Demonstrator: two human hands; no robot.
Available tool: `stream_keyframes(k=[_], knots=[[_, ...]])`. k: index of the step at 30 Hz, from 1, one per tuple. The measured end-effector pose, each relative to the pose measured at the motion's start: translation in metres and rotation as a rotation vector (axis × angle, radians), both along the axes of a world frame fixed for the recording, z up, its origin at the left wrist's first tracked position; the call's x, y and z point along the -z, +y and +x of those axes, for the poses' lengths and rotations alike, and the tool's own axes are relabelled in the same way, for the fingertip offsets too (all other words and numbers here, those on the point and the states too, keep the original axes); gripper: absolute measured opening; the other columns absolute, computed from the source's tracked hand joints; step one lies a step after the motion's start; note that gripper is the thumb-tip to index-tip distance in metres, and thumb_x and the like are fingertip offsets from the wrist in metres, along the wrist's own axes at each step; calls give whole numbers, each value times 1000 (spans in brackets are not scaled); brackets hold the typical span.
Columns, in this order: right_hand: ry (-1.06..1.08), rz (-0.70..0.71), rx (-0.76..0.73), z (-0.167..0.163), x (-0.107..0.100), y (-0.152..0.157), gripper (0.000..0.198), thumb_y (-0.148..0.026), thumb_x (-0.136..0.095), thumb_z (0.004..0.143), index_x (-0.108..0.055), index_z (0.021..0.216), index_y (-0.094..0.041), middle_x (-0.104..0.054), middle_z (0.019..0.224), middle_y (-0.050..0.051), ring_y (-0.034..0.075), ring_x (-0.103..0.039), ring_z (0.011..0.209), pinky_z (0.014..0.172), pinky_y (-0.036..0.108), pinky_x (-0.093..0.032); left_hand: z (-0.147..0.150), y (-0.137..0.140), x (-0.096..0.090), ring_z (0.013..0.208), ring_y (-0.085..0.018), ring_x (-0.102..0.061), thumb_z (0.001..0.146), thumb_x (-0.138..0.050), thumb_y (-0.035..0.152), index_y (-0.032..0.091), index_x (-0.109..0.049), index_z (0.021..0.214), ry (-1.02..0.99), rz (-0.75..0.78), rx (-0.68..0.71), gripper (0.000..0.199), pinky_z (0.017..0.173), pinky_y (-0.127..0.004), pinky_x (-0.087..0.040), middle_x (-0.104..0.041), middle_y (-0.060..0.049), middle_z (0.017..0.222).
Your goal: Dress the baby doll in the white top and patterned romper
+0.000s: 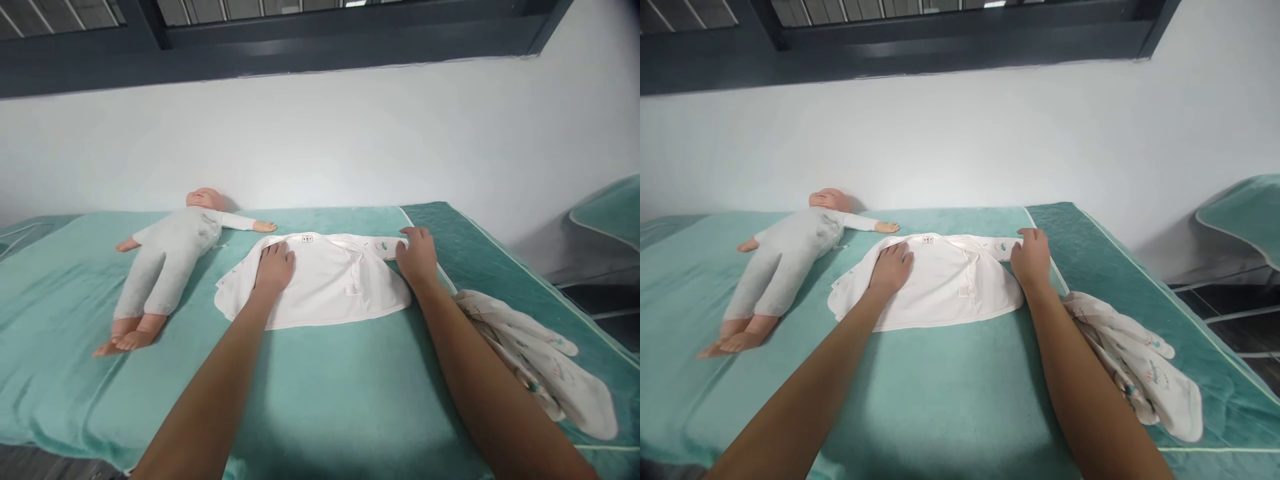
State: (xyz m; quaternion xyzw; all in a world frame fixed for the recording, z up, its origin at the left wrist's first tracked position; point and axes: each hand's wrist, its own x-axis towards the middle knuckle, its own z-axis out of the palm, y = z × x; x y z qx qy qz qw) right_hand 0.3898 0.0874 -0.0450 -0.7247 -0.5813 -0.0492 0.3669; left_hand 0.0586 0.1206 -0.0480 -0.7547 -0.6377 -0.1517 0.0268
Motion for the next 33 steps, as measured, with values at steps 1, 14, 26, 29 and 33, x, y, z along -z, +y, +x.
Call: stream_keyframes(k=[1,14,26,29,33], knots=[[6,25,-93,-10,-2,-3,35,-21,-45,88,-57,121,-15,-57,126,17,30,-51,121,102,45,-40,0,0,0,133,-30,-44,99,-29,34,10,-50,139,5,5,1,51,116,-42,-29,-53,-16,143],[43,-201,-200,-68,-7,-19,38,-39,-45,94,-58,123,-18,-65,123,11,26,-58,114,95,40,-45,15,-26,-16,116,-25,-58,96,-38,24,20,-67,109,-169,78,104,32,105,-40,-42,-70,-8,116],[337,-457,-381,-41,-35,-33,41,-53,-56,82,-41,59,-21,-44,59,-4,13,-40,60,55,27,-27,100,-3,-22,100,-28,-64,95,-37,54,23,-47,143,-576,-305,121,58,89,-40,-46,-72,-8,101],[525,-476,-624,-53,-46,-43,39,-55,-56,85,-50,68,-20,-55,71,-2,14,-48,69,61,26,-34,97,6,-26,89,-25,-66,96,-34,57,24,-52,137,-674,-344,139,56,84,-37,-47,-72,-6,90],[637,-576,-949,-66,-58,-53,36,-54,-55,90,-67,96,-20,-66,110,4,22,-58,102,86,32,-44,83,4,-33,59,-16,-57,90,-38,69,22,-59,124,-960,-532,259,61,58,-29,-44,-65,-3,76]])
